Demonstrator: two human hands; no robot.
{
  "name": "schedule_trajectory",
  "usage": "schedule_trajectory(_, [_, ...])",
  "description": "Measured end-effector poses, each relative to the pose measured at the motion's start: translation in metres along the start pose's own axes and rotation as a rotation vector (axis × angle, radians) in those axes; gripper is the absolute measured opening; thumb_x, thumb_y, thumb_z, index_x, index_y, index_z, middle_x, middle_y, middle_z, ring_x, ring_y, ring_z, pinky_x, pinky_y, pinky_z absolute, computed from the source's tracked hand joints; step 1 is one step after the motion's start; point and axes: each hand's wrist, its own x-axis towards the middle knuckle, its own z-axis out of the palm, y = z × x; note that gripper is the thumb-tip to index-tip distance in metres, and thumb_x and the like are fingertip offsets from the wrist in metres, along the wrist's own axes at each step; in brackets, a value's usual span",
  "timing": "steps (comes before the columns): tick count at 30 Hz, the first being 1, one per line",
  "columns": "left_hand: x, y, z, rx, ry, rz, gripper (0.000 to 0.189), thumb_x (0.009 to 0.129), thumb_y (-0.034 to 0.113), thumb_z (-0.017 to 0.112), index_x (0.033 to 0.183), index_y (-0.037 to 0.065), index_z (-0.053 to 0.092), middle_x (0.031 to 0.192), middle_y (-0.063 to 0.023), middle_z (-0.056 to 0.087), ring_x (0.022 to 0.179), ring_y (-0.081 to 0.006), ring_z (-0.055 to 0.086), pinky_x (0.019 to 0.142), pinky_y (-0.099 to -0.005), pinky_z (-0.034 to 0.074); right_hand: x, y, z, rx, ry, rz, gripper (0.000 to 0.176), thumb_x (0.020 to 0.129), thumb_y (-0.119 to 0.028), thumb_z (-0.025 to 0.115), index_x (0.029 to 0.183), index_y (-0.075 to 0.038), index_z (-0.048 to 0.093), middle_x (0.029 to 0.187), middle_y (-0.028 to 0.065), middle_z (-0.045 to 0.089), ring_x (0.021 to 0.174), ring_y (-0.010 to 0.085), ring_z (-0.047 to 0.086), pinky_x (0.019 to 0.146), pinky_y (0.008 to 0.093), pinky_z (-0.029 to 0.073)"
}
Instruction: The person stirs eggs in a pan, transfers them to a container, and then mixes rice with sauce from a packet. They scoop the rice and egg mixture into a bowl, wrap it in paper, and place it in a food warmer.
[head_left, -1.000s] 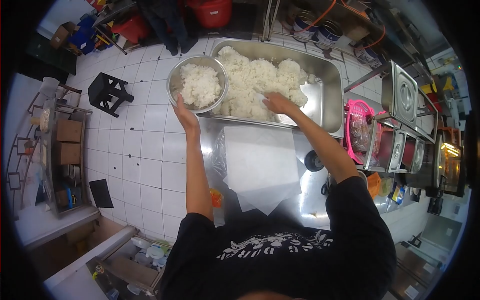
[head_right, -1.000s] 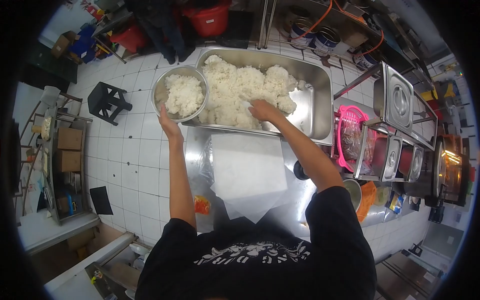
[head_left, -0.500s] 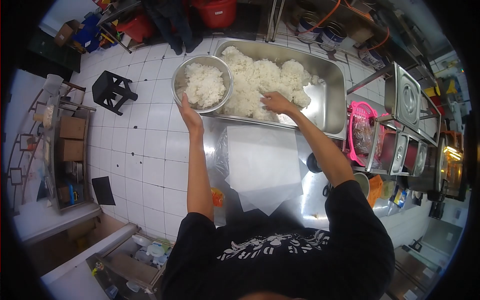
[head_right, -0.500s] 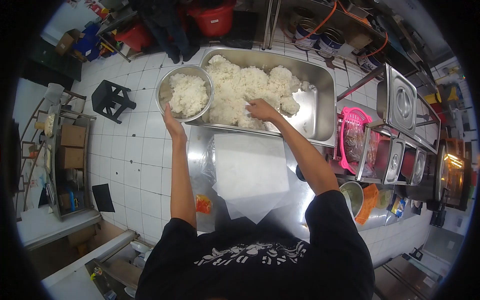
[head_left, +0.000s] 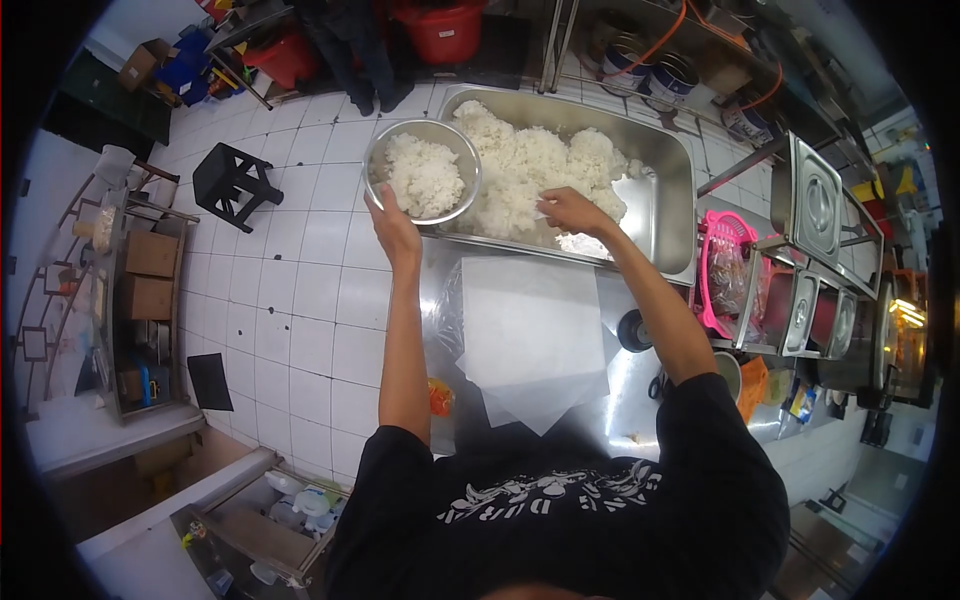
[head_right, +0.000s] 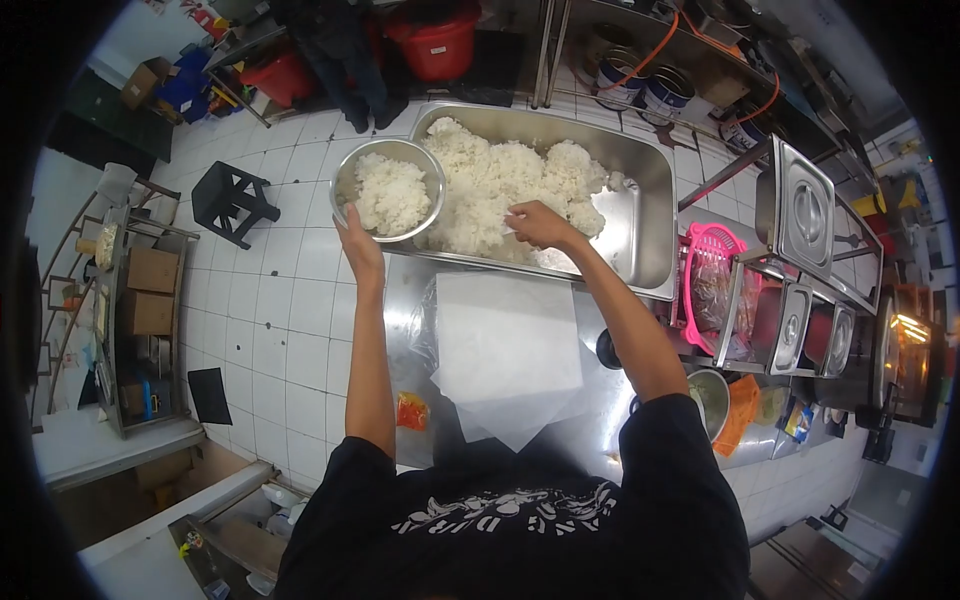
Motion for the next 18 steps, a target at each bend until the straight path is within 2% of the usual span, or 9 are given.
schedule_trajectory(2, [-0.011,0.007,0.005,0.080,0.033,-0.016,0.054,0.098,0.039,0.035,0.138,0.002,0.035,0.134,-0.0230,0.044,0.122,-0.0353,0.045,0.102,-0.0396,0.034,-0.010,-0.015,-0.010,-0.092,0.042,0.016,0.025,0.091,-0.030,0.054,0.089,-0.005,0.056,0.061,-0.0014,0.048,0.049,0.0056,0.038,0.041,0.0229,0.030])
schedule_trajectory(4, [-0.019,0.012,0.015,0.162,0.053,-0.032,0.054,0.097,0.040,0.035,0.137,0.003,0.037,0.132,-0.0241,0.046,0.122,-0.0375,0.046,0.101,-0.0402,0.034,-0.020,-0.033,-0.019,-0.244,0.237,-0.217,0.029,0.090,-0.029,0.054,0.086,-0.001,0.057,0.060,0.0054,0.054,0.052,0.0127,0.048,0.049,0.0294,0.040])
schedule_trajectory(5, [-0.022,0.014,0.019,0.192,0.047,-0.026,0.055,0.098,0.040,0.035,0.137,0.003,0.037,0.131,-0.0245,0.047,0.122,-0.0380,0.045,0.101,-0.0402,0.034,-0.030,-0.056,-0.021,-0.373,0.285,-0.224,0.027,0.091,-0.028,0.052,0.090,-0.002,0.058,0.067,0.0113,0.060,0.060,0.0202,0.057,0.056,0.0352,0.046])
schedule_trajectory(6, [-0.025,0.016,0.023,0.222,0.042,-0.018,0.055,0.098,0.041,0.035,0.136,0.002,0.038,0.129,-0.0248,0.048,0.122,-0.0384,0.045,0.101,-0.0402,0.034,-0.037,-0.072,-0.016,-0.373,0.289,-0.220,0.027,0.091,-0.028,0.052,0.090,-0.002,0.058,0.067,0.0113,0.060,0.060,0.0202,0.057,0.056,0.0352,0.046])
schedule_trajectory(8, [-0.027,0.018,0.031,0.185,-0.011,-0.030,0.056,0.098,0.041,0.034,0.137,0.001,0.037,0.130,-0.0246,0.048,0.122,-0.0376,0.045,0.101,-0.0398,0.034,-0.046,-0.097,0.003,-0.759,0.667,-0.464,0.019,0.091,-0.019,0.050,0.097,-0.004,0.058,0.080,0.0171,0.064,0.076,0.0297,0.062,0.065,0.0410,0.049])
schedule_trajectory(11, [-0.020,0.007,0.043,0.005,-0.108,-0.101,0.057,0.099,0.040,0.034,0.136,-0.002,0.037,0.130,-0.0231,0.048,0.122,-0.0347,0.046,0.101,-0.0384,0.034,-0.054,-0.115,0.032,-1.042,0.580,-0.510,0.028,0.082,-0.005,0.050,0.109,-0.009,0.058,0.091,0.0170,0.062,0.090,0.0335,0.060,0.073,0.0445,0.049])
schedule_trajectory(14, [-0.016,-0.006,0.037,-0.291,-0.139,-0.221,0.056,0.099,0.039,0.035,0.134,-0.005,0.039,0.129,-0.0190,0.049,0.119,-0.0275,0.048,0.100,-0.0344,0.036,-0.060,-0.125,0.023,-1.055,0.567,-0.544,0.031,0.090,-0.012,0.049,0.120,-0.008,0.057,0.095,0.0169,0.060,0.093,0.0310,0.058,0.076,0.0430,0.047])
schedule_trajectory(16, [-0.011,-0.017,0.024,-0.323,-0.144,-0.209,0.055,0.099,0.039,0.037,0.133,-0.005,0.040,0.129,-0.0175,0.049,0.117,-0.0247,0.048,0.100,-0.0328,0.037,-0.070,-0.129,0.007,-0.862,0.604,-0.376,0.031,0.093,-0.023,0.047,0.119,-0.007,0.057,0.094,0.0196,0.064,0.089,0.0336,0.062,0.077,0.0449,0.048])
schedule_trajectory(18, [0.001,-0.032,0.005,-0.374,-0.161,-0.128,0.057,0.099,0.040,0.038,0.133,-0.006,0.039,0.130,-0.0178,0.049,0.118,-0.0240,0.048,0.101,-0.0327,0.036,-0.057,-0.102,-0.017,-1.051,0.515,-0.050,0.032,0.092,-0.027,0.047,0.109,-0.005,0.061,0.097,0.0212,0.065,0.088,0.0358,0.063,0.077,0.0459,0.049])
